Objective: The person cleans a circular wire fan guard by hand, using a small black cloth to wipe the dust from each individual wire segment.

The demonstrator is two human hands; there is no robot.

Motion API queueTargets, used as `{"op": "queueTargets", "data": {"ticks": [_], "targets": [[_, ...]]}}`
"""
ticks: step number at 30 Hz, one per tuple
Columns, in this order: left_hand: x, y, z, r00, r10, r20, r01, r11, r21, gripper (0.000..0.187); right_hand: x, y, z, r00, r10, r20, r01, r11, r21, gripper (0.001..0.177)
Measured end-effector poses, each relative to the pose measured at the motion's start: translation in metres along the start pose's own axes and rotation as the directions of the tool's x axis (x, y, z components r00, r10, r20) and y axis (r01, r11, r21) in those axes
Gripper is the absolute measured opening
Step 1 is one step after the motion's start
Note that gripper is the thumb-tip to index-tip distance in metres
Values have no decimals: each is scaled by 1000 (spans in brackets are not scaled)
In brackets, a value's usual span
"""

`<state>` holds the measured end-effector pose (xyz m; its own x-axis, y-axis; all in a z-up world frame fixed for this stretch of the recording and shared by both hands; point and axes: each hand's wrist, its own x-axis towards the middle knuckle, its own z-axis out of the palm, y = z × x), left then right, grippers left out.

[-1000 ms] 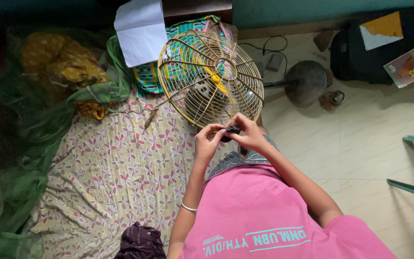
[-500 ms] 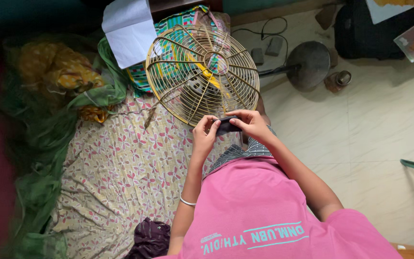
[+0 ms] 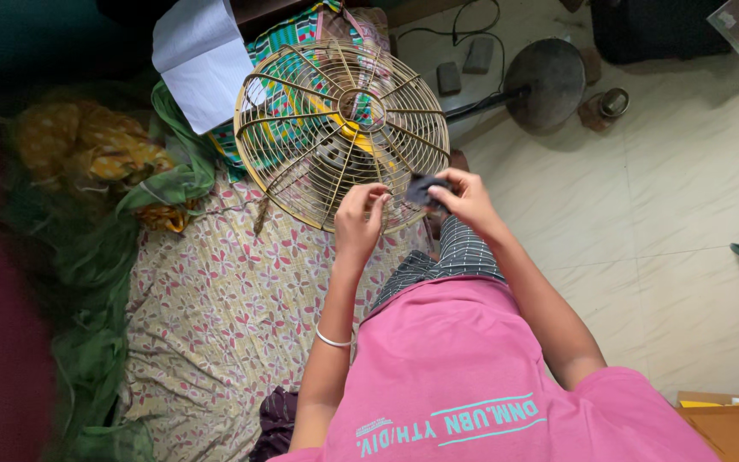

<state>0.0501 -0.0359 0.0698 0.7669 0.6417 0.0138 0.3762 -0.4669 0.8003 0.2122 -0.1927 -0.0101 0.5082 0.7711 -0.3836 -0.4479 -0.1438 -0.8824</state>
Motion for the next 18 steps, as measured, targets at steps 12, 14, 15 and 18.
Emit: {"op": "queueTargets", "data": {"ticks": [12, 14, 15, 18], "targets": [[152, -110, 85, 949, -35, 313, -237, 576, 782, 47, 125, 104, -32, 873, -483, -66, 226, 520, -824, 30], [164, -130, 101, 930, -123, 347, -207, 605, 769, 46, 119, 114, -29, 795, -604, 47, 350, 394, -850, 40], [164, -140, 109, 913, -174, 369, -188, 623, 759, 47, 117, 117, -33, 823, -568, 7, 322, 456, -830, 38], [172, -159, 120, 942, -116, 314, -168, 646, 744, 48, 118, 123, -48, 884, -463, -59, 255, 585, -770, 39]]}}
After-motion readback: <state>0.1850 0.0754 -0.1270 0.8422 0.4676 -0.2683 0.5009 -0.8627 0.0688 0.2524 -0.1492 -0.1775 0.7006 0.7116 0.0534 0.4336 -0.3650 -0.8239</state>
